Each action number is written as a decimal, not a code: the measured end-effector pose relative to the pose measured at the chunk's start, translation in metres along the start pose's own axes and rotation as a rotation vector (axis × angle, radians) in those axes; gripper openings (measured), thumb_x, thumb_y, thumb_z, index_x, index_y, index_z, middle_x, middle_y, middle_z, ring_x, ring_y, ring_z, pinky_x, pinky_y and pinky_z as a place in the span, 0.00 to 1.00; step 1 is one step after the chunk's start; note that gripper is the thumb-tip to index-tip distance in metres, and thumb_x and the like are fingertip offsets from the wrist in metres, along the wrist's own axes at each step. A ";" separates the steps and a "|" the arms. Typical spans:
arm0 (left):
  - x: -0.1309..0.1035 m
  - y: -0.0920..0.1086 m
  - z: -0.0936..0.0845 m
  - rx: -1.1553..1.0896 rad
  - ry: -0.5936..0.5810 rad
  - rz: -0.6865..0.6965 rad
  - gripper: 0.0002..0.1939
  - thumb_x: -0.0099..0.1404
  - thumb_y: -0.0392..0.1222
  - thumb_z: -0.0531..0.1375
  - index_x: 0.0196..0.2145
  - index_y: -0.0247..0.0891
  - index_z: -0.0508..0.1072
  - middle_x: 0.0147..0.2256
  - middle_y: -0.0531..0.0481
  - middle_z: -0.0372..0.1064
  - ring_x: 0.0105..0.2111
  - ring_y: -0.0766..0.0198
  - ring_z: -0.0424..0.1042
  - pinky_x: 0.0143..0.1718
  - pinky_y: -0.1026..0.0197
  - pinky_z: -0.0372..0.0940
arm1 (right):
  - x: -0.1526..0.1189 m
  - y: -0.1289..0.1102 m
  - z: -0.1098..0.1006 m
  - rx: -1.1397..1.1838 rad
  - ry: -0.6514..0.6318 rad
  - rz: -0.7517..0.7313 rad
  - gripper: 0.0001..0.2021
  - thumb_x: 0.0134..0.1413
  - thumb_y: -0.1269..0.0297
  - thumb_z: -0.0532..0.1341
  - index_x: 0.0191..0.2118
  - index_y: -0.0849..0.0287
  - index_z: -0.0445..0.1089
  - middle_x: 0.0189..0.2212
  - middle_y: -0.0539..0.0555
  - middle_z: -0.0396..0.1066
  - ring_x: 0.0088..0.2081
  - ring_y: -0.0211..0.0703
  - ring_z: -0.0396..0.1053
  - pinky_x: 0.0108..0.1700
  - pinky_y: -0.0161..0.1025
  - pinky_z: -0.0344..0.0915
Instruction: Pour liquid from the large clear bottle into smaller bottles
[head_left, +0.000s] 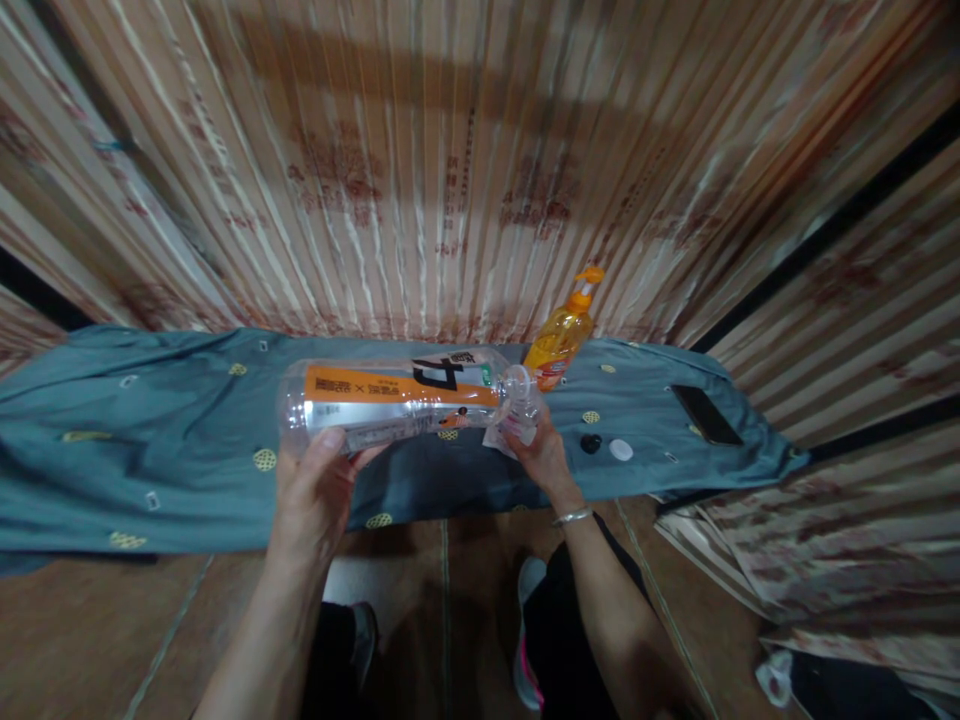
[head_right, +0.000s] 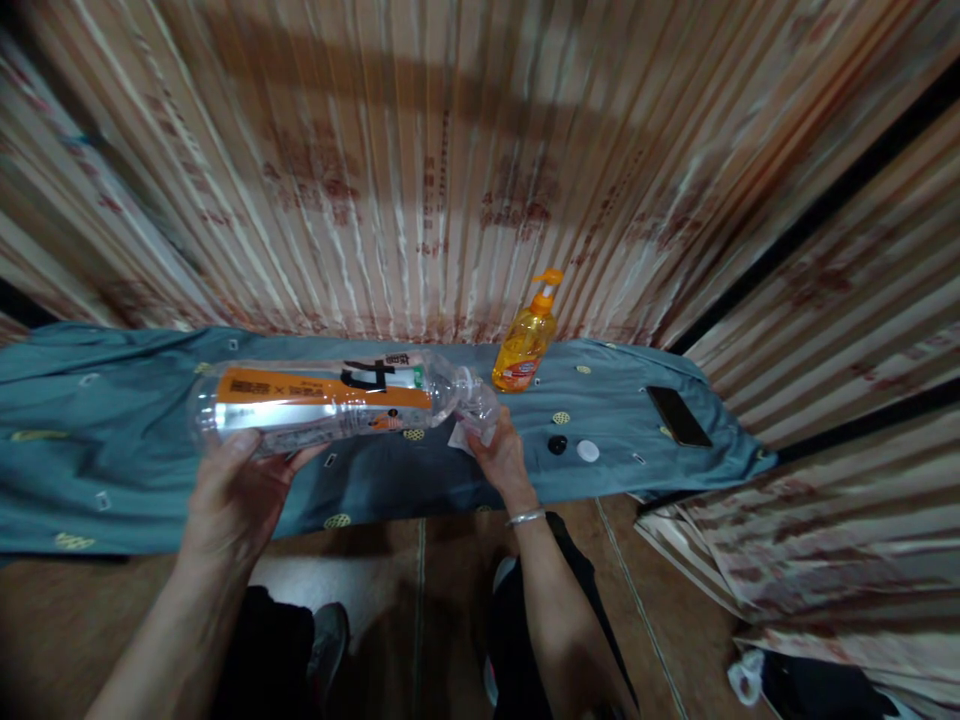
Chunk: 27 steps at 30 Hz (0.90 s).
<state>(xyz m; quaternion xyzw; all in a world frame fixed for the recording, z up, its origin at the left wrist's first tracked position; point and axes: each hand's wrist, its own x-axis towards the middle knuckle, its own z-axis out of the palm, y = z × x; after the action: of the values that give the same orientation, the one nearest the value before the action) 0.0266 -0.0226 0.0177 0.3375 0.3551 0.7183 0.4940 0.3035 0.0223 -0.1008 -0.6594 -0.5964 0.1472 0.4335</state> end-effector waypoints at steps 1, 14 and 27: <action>0.000 0.001 0.001 0.000 0.002 -0.004 0.27 0.50 0.50 0.75 0.48 0.44 0.80 0.43 0.44 0.82 0.41 0.46 0.81 0.38 0.50 0.79 | 0.000 0.000 0.000 0.003 0.001 -0.002 0.25 0.51 0.61 0.67 0.55 0.57 0.65 0.45 0.59 0.80 0.45 0.58 0.80 0.45 0.48 0.76; -0.001 0.004 0.003 -0.040 0.013 -0.006 0.28 0.45 0.49 0.77 0.44 0.39 0.81 0.39 0.44 0.82 0.38 0.51 0.81 0.43 0.49 0.78 | 0.000 0.001 -0.001 0.027 -0.013 0.000 0.24 0.51 0.61 0.67 0.55 0.57 0.65 0.45 0.60 0.80 0.46 0.58 0.80 0.47 0.49 0.76; -0.002 0.009 0.006 -0.063 0.035 -0.025 0.32 0.38 0.45 0.79 0.44 0.44 0.81 0.36 0.50 0.82 0.34 0.54 0.81 0.38 0.54 0.79 | 0.000 -0.001 -0.002 0.030 -0.028 0.016 0.24 0.51 0.61 0.67 0.54 0.56 0.65 0.45 0.59 0.80 0.45 0.57 0.80 0.46 0.49 0.76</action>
<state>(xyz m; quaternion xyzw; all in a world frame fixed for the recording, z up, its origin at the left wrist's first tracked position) 0.0279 -0.0257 0.0284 0.3047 0.3450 0.7286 0.5072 0.3043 0.0217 -0.0985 -0.6554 -0.5949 0.1687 0.4337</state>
